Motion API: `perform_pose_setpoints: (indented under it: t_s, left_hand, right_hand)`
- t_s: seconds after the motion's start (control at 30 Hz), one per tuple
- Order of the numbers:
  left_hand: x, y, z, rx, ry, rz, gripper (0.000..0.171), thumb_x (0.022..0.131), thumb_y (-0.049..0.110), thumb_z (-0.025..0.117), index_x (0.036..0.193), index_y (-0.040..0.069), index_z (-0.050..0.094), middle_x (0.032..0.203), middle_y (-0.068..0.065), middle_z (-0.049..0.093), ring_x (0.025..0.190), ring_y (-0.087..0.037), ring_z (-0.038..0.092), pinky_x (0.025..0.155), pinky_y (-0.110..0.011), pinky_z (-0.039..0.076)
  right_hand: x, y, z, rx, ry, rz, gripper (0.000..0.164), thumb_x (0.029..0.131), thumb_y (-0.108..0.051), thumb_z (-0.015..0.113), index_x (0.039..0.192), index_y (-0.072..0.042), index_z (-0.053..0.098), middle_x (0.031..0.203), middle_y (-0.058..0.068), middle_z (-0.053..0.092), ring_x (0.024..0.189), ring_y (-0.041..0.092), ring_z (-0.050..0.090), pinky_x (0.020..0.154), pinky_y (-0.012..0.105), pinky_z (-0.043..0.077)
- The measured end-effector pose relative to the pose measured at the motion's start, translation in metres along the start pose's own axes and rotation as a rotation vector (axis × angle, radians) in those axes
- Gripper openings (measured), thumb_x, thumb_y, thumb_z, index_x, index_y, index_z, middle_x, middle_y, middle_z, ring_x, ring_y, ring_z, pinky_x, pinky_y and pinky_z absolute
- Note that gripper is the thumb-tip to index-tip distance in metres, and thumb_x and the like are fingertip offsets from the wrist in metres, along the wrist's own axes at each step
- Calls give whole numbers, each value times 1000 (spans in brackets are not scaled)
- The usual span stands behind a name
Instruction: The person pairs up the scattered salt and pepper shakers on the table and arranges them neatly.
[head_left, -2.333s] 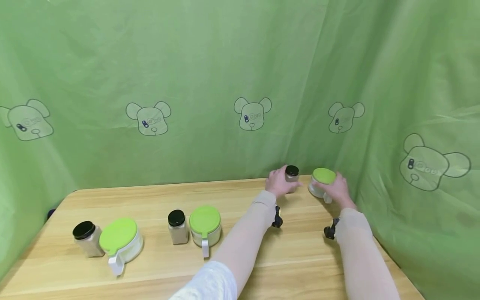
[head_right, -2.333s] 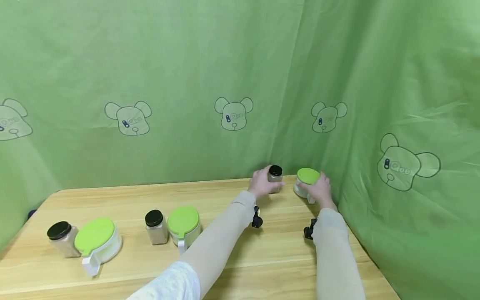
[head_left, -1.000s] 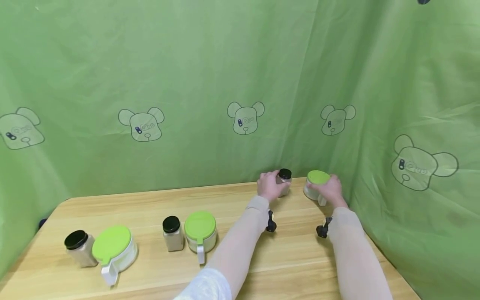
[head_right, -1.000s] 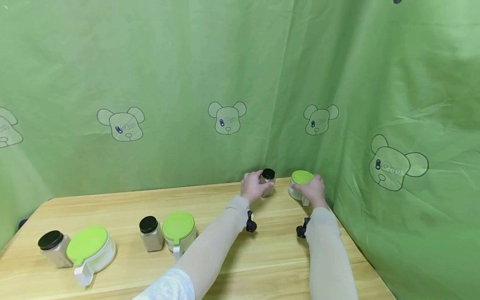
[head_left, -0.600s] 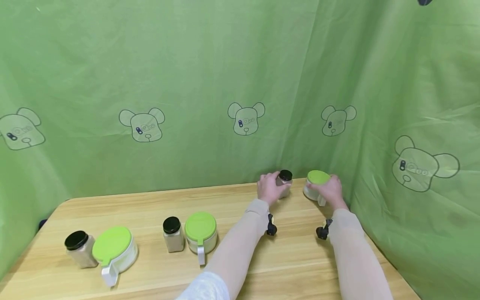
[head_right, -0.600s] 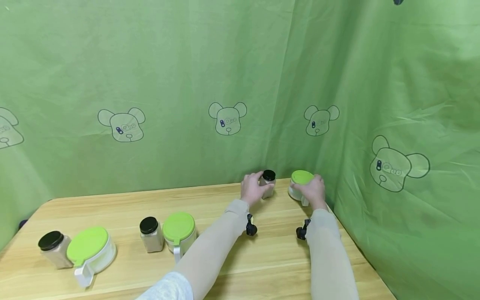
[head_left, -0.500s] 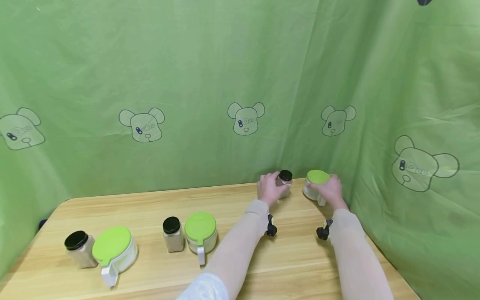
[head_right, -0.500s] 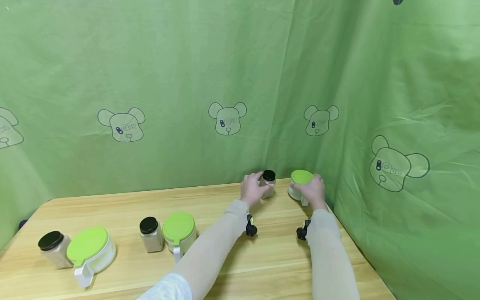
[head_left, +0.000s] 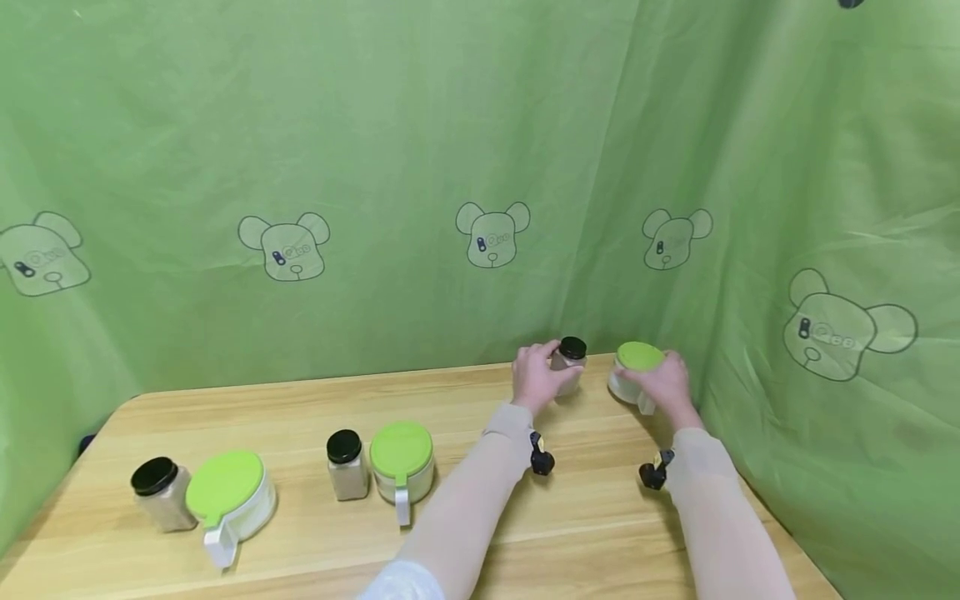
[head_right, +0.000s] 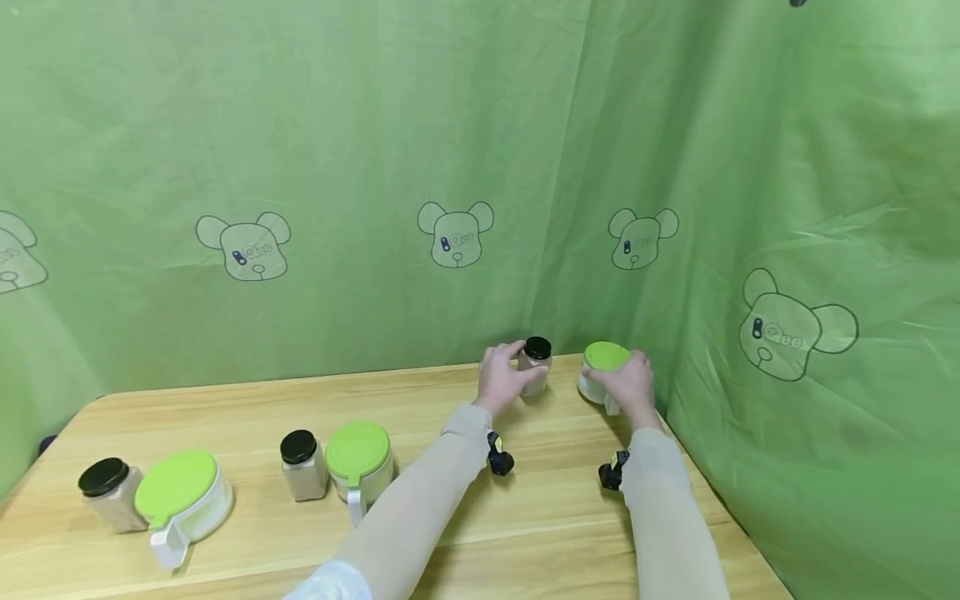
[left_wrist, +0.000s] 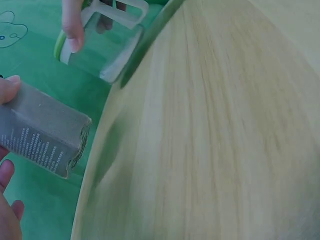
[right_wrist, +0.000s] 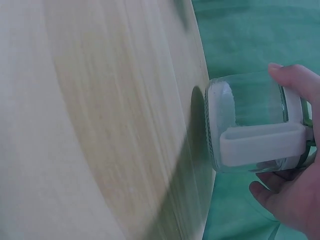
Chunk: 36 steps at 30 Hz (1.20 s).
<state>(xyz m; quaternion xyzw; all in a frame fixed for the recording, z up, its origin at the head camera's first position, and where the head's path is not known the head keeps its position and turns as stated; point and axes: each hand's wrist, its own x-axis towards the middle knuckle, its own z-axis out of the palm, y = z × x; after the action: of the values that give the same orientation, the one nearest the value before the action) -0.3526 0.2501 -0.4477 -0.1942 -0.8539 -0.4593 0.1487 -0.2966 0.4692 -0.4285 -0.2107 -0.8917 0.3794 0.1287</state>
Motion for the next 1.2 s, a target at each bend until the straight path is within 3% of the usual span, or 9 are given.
perform_pose_setpoints:
  t_s: [0.43, 0.7, 0.97, 1.2]
  left_hand:
    - [-9, 4, -12, -78, 16, 10, 64, 71, 45, 84, 126, 18, 65, 121, -1, 70, 110, -17, 52, 99, -34, 39]
    - [-15, 3, -20, -126, 3, -24, 65, 72, 44, 84, 128, 18, 64, 125, -1, 68, 113, -19, 52, 101, -37, 39]
    - [-23, 0, -24, -97, 9, -15, 65, 71, 44, 84, 127, 18, 65, 122, -4, 68, 110, -19, 52, 97, -36, 41]
    - [-30, 0, -29, -143, -13, -52, 67, 70, 45, 85, 127, 18, 65, 125, -5, 66, 114, -19, 51, 100, -38, 41]
  right_hand:
    - [-13, -7, -6, 5, 10, -23, 113, 76, -41, 81, 149, 11, 11, 145, 38, 32, 129, 53, 38, 106, 64, 38]
    - [-22, -15, -9, 8, 8, -25, 115, 75, -41, 82, 150, 9, 11, 146, 37, 31, 129, 52, 38, 106, 65, 37]
    - [-32, -18, -8, 20, 5, -33, 112, 75, -38, 82, 150, 9, 12, 145, 37, 32, 129, 52, 37, 105, 66, 36]
    - [-41, -17, -4, 20, -6, -27, 111, 76, -38, 81, 149, 9, 13, 145, 36, 33, 128, 51, 38, 105, 65, 37]
